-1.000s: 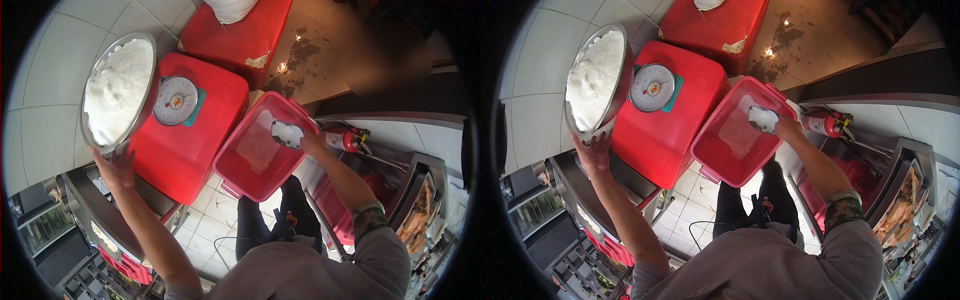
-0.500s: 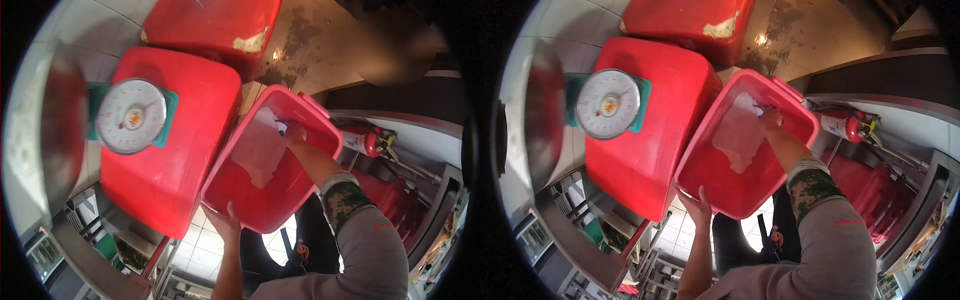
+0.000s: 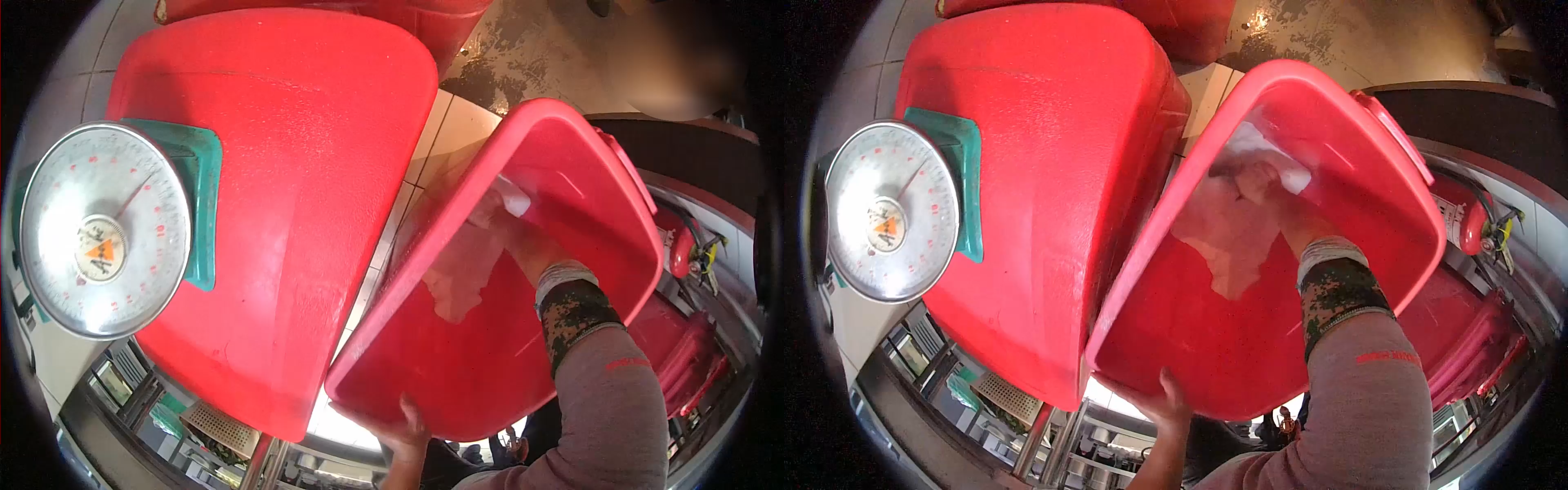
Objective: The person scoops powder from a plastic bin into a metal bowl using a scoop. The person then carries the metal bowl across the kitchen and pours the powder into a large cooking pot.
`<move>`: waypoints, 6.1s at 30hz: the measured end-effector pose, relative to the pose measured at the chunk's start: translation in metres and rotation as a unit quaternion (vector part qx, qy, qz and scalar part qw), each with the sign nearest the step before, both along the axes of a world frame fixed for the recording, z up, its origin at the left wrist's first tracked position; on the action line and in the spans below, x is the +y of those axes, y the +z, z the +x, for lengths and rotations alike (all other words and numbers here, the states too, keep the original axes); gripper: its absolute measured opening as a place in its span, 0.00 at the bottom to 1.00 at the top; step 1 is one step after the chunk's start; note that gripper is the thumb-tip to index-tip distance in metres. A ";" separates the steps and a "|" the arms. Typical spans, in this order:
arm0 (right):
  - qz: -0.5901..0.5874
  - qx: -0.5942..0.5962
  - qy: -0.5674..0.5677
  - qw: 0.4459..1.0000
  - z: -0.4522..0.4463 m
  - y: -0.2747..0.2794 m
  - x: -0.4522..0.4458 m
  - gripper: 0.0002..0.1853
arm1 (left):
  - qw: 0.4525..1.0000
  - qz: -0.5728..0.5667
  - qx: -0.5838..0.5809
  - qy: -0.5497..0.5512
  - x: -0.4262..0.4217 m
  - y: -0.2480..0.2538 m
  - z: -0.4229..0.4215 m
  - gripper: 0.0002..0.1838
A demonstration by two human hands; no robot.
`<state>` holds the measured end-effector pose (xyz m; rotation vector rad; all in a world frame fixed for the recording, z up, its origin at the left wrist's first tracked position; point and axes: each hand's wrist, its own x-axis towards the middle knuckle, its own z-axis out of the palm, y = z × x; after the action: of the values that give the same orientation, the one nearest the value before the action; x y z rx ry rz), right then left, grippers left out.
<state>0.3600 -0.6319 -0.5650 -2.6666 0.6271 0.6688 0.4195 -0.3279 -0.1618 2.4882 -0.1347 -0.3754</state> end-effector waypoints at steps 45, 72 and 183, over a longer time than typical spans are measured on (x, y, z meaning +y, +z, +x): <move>0.143 -0.063 -0.123 0.980 -0.111 0.571 -0.061 0.18 | 0.767 -0.588 0.181 0.181 -0.042 0.379 0.300 0.32; 0.290 -0.033 -0.115 0.950 0.088 0.918 -0.070 0.18 | 0.781 -0.548 0.202 0.218 -0.028 0.384 0.287 0.59; 0.139 0.060 -0.215 0.965 -0.066 0.583 -0.058 0.20 | 0.998 -0.056 0.025 -0.018 0.019 0.064 0.047 0.38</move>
<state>0.2937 -0.6902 0.0176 -2.1459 1.0232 0.7290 0.4661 -0.3088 -0.0977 2.3663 -0.1758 -0.4333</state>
